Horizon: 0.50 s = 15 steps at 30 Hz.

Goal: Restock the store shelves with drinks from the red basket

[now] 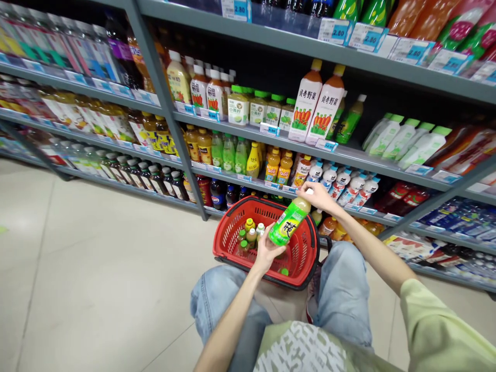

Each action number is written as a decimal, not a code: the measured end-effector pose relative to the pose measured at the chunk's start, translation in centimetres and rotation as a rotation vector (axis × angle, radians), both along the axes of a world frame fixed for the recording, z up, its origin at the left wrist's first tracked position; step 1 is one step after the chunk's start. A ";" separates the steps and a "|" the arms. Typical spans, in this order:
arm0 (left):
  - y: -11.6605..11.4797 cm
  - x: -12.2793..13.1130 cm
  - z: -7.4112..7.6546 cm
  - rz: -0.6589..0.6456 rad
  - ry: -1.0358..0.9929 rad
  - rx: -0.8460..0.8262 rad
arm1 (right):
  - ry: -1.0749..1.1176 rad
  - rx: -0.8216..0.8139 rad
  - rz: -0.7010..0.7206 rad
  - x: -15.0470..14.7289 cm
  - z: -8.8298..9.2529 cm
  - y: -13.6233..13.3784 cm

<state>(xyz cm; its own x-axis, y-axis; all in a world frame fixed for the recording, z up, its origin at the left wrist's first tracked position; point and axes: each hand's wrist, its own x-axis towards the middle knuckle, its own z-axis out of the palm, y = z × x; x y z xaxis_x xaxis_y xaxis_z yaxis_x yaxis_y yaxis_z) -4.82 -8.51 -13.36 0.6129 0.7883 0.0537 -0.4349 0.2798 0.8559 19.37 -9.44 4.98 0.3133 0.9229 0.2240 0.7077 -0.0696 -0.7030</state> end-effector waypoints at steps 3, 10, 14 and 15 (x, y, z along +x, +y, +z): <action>-0.4 0.6 0.0 0.091 0.110 0.143 | 0.087 0.029 0.015 0.1 -1.3 0.0; -0.2 0.9 0.0 0.291 0.179 0.334 | 0.580 0.014 -0.016 -0.2 -2.6 -0.9; -0.2 0.5 -0.7 0.211 0.148 0.117 | 0.754 -0.049 0.162 -2.0 -3.9 -2.4; -0.2 0.4 -0.8 0.200 0.156 0.097 | 0.735 -0.050 0.176 -2.7 -4.3 -2.8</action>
